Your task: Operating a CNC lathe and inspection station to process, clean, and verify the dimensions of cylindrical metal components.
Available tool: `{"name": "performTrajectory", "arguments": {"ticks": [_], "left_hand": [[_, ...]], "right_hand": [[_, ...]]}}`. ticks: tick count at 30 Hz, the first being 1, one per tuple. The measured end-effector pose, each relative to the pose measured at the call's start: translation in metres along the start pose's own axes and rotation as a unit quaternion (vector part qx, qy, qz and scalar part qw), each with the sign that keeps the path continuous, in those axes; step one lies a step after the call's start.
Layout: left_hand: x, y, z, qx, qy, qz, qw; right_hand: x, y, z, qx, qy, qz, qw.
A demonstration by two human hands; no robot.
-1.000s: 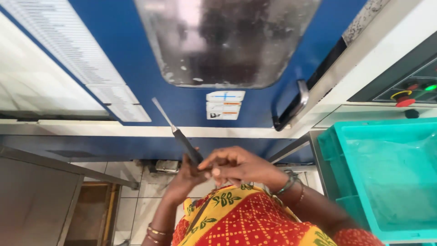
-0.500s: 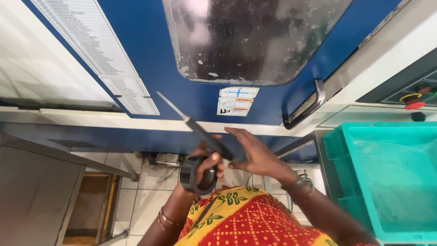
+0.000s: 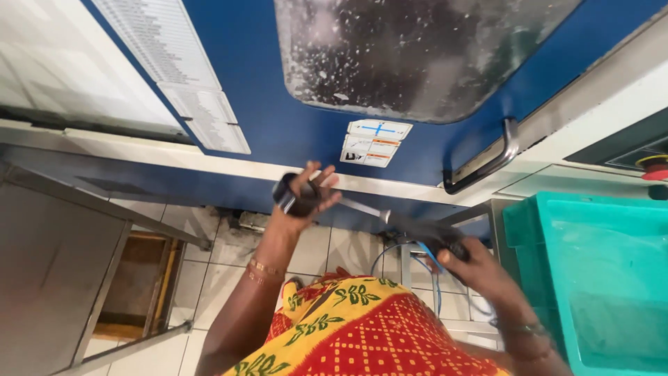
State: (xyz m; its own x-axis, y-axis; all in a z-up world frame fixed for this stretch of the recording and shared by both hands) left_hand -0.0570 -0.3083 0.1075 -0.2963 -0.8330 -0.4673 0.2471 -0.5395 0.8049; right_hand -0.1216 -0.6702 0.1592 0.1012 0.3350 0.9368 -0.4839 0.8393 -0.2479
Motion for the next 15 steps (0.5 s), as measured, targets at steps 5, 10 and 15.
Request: {"name": "performTrajectory", "arguments": {"ticks": [5,10,15], "left_hand": [[-0.007,-0.033,-0.05,-0.031,0.178,-0.059,0.982],[0.006,-0.014,-0.048,-0.007,0.342,-0.194,0.919],[0.011,0.002,-0.06,-0.036,0.242,-0.147,0.958]], "right_hand": [[0.049,0.019,0.026,-0.067,0.04,0.241,0.967],[0.052,0.017,0.028,-0.09,0.007,0.147,0.985],[0.065,0.021,0.023,-0.095,0.066,0.194,0.974]]}}
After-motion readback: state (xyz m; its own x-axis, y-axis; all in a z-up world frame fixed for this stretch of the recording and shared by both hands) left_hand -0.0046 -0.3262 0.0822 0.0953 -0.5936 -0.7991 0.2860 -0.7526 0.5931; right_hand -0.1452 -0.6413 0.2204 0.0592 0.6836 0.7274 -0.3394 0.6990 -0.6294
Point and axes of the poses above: each hand's wrist, its own z-axis away from the middle knuckle, its own y-axis out of the palm, x = y × z, the point moved 1 cm from there along -z, towards the middle knuckle, and after that the axes turned 2 degrees about x, right-handed, at the moved point
